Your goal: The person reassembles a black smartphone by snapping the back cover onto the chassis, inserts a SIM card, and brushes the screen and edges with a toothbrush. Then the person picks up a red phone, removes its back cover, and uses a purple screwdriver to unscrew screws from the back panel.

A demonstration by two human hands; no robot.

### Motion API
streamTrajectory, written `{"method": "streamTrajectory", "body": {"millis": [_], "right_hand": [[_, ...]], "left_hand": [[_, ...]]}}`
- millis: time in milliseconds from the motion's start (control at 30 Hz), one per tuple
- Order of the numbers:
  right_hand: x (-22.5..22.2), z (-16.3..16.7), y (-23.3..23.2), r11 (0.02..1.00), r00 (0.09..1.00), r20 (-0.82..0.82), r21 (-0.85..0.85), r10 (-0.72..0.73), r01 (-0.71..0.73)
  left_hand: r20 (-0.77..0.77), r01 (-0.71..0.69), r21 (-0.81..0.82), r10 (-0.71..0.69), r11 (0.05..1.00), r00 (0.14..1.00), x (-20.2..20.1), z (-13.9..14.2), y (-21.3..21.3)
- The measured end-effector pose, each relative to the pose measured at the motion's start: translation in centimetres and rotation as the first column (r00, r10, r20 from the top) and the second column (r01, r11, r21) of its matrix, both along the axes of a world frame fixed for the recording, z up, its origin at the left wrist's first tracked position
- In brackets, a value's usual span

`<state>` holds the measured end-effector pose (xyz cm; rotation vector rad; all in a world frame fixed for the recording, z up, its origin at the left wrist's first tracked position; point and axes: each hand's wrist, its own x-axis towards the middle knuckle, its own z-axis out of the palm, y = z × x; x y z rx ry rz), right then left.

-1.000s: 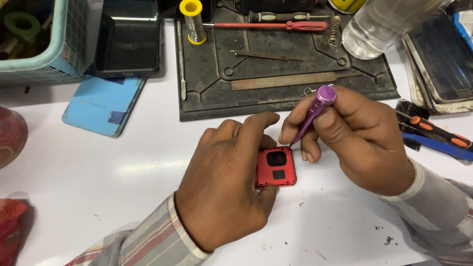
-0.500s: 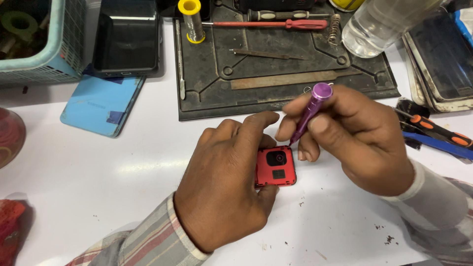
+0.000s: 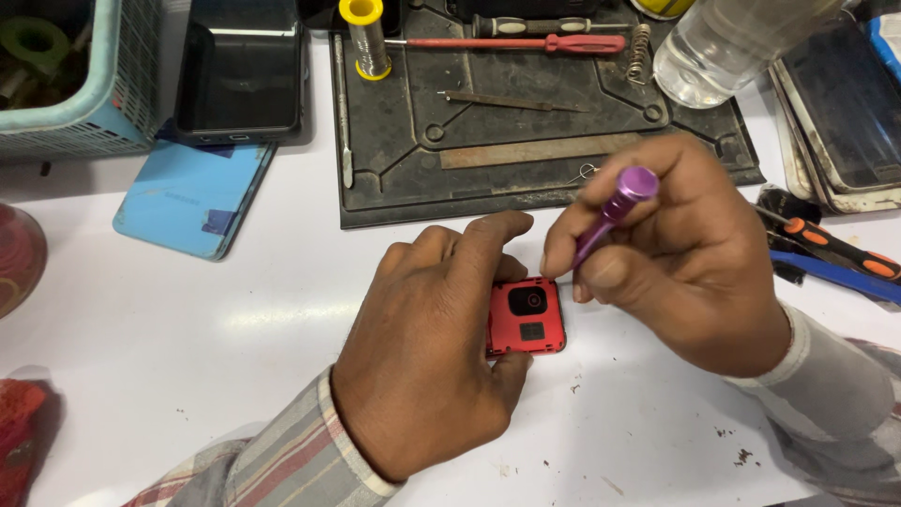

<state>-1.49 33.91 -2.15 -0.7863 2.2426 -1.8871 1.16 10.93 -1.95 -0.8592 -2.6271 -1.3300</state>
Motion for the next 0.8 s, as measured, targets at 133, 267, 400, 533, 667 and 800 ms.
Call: {"method": "streamTrajectory", "body": {"millis": [133, 267, 400, 533, 667, 800], "right_hand": [[0.06, 0.05, 0.04, 1.000, 1.000, -0.007, -0.006, -0.018, 0.018], [0.23, 0.38, 0.18, 1.000, 0.998, 0.051, 0.009, -0.029, 0.029], [0.07, 0.32, -0.27, 1.000, 0.999, -0.036, -0.004, -0.012, 0.012], [0.24, 0.63, -0.14, 0.995, 0.993, 0.059, 0.011, -0.099, 0.098], [0.48, 0.76, 0.16, 0.998, 0.995, 0.084, -0.036, -0.056, 0.059], [0.38, 0.54, 0.02, 0.998, 0.997, -0.036, 0.000, -0.062, 0.062]], "left_hand": [[0.003, -0.003, -0.006, 0.003, 1.000, 1.000, 0.00, 0.02, -0.02], [-0.012, -0.006, -0.005, 0.006, 1.000, 1.000, 0.03, 0.05, -0.03], [0.002, -0.004, -0.008, 0.004, 1.000, 1.000, -0.01, 0.05, -0.02], [-0.005, -0.005, -0.007, 0.005, 1.000, 1.000, -0.01, 0.05, -0.02], [-0.017, -0.011, -0.011, 0.011, 1.000, 1.000, 0.05, 0.07, -0.04], [-0.016, -0.012, -0.011, 0.012, 1.000, 1.000, 0.06, 0.13, -0.01]]}}
